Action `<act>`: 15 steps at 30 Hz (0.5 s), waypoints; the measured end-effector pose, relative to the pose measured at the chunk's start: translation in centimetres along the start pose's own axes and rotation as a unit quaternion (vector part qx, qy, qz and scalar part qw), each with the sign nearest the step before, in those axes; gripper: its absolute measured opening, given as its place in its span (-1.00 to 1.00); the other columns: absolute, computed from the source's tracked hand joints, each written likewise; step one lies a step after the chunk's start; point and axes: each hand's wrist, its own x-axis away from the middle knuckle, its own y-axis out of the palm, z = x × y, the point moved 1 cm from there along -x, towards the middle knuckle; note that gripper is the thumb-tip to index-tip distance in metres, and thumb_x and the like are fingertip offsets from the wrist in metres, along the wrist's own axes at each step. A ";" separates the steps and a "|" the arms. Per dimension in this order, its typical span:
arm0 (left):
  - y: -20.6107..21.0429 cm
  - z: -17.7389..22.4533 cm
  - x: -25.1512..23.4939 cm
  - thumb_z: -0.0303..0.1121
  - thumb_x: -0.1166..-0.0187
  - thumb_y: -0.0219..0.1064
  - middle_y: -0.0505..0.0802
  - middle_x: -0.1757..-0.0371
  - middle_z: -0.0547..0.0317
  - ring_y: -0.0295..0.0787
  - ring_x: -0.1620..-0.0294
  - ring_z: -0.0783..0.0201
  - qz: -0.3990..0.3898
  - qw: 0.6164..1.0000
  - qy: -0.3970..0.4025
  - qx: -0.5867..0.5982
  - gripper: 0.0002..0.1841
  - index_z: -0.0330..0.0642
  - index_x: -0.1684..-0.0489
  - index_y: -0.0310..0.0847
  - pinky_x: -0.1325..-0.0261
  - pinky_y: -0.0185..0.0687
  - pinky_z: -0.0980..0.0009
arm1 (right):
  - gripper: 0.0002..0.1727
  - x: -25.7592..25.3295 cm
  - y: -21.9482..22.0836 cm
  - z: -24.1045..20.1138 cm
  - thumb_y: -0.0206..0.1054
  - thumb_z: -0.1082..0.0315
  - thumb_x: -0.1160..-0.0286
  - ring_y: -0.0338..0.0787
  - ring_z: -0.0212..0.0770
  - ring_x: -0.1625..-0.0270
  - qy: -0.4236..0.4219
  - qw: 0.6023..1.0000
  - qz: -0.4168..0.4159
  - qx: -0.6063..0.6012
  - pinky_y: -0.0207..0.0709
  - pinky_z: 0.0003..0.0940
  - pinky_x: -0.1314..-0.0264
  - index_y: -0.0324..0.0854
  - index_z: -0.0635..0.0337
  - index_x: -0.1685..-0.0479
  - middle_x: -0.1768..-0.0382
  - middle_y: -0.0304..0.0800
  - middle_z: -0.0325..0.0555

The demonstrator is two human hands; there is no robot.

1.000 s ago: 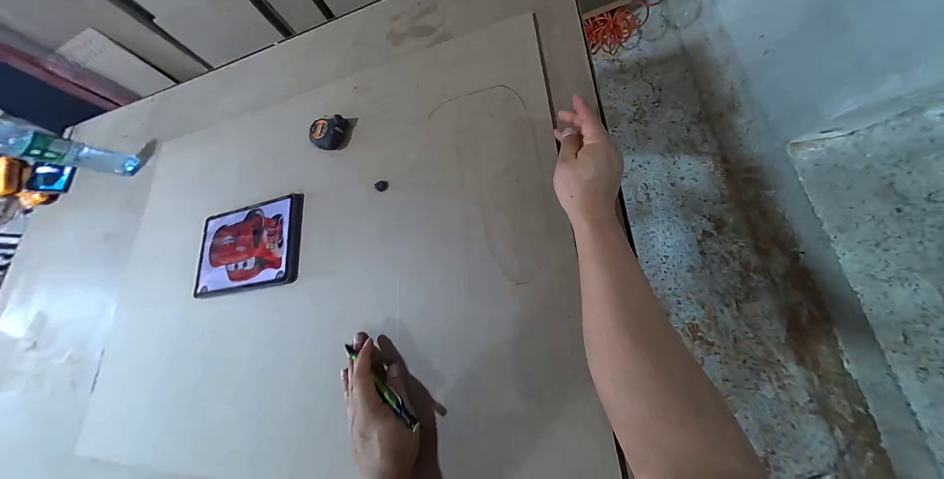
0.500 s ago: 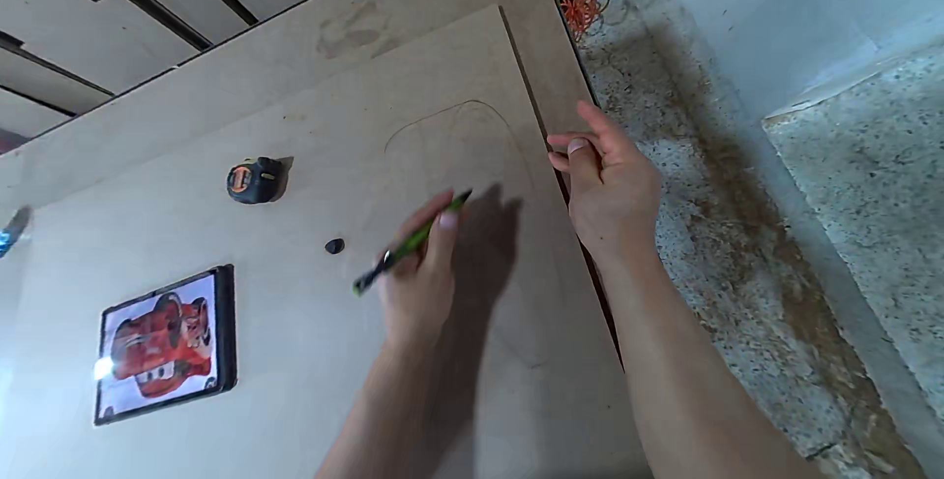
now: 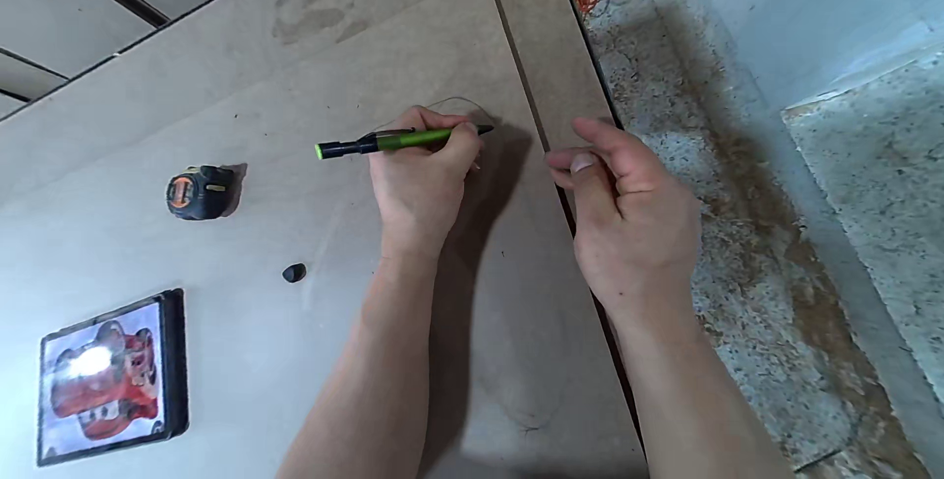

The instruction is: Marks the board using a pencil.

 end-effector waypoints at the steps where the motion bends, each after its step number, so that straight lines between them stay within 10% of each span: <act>1: 0.1 0.1 -0.1 -0.51 -0.47 0.48 0.92 0.43 0.13 0.89 0.48 0.27 -0.013 1.000 0.002 -0.006 -0.94 -0.24 0.27 0.71 0.40 0.88 0.38 | -0.65 0.0 0.0 0.0 0.15 0.27 -0.79 0.90 -0.59 0.00 0.000 1.000 0.002 -0.003 0.86 -0.50 -0.07 0.68 -0.11 -0.41 0.01 0.95 -0.53; 15: 0.4 0.2 -0.1 -0.56 -0.48 0.45 0.92 0.43 0.11 0.89 0.50 0.27 -0.005 1.000 0.009 -0.019 -0.95 -0.28 0.25 0.70 0.46 0.87 0.40 | -0.65 0.3 -0.2 -0.2 0.02 0.28 -0.88 0.91 -0.54 -0.04 0.013 1.000 0.000 -0.016 0.89 -0.43 -0.08 0.66 -0.10 -0.39 -0.01 0.92 -0.50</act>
